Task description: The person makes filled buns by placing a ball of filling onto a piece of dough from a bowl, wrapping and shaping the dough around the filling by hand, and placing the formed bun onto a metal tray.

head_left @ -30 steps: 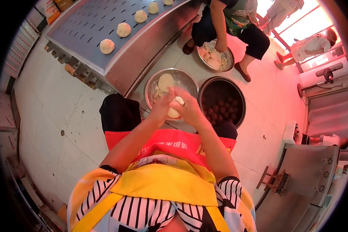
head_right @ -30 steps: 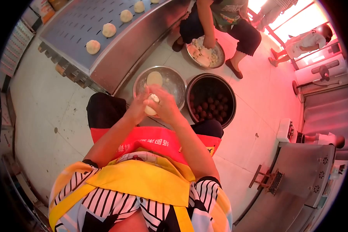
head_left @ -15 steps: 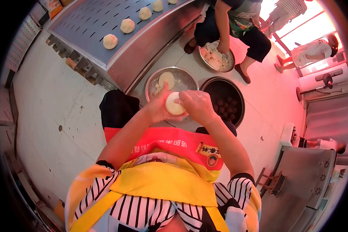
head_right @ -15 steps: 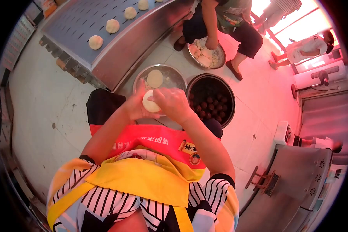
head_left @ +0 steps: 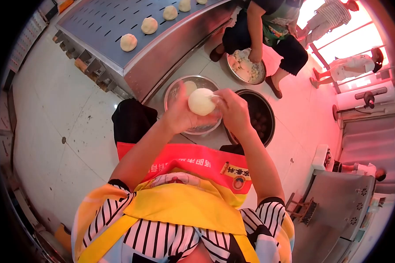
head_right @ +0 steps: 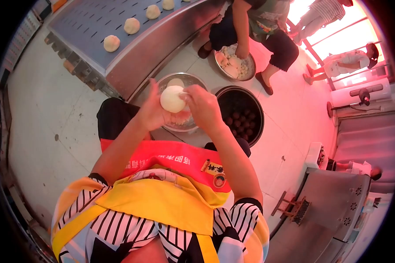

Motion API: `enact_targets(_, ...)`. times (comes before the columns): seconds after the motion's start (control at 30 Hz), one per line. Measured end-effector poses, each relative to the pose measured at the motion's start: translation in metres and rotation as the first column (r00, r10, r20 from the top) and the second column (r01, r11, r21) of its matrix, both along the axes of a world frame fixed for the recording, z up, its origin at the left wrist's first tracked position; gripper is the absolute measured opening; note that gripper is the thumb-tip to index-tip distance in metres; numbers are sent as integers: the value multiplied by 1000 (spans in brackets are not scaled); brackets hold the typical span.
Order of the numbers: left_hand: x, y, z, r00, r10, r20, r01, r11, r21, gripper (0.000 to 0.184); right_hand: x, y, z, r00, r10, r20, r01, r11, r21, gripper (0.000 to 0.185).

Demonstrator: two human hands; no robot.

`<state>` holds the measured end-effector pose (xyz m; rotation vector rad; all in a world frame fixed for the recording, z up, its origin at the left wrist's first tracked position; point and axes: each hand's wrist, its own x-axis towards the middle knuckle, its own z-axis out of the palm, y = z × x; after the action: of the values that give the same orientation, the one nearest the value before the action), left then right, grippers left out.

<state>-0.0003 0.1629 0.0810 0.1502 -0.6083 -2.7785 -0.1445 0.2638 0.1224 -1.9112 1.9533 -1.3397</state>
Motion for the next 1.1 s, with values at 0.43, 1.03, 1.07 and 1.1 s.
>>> enact_targets(0.43, 1, -17, -19, 711, 355, -606, -257, -671, -695, 70, -38, -20, 7, 382, -435, 816, -359, 743, 564, 31)
enact_targets(1.03, -22, 12, -19, 996, 48, 74, -53, 997, 65, 64, -5, -9, -16, 781, 103, 616, -262, 950, 173, 79)
enact_targets(1.07, -24, 10, -16, 992, 27, 121, -34, 998, 53, 62, -3, -10, -18, 758, 80, 648, -257, 949, 184, 82)
enact_targets(1.1, -22, 8, -13, 985, 11, 169, -20, 999, 47, 61, -2, -8, -21, 710, 93, 698, -271, 951, 149, 82)
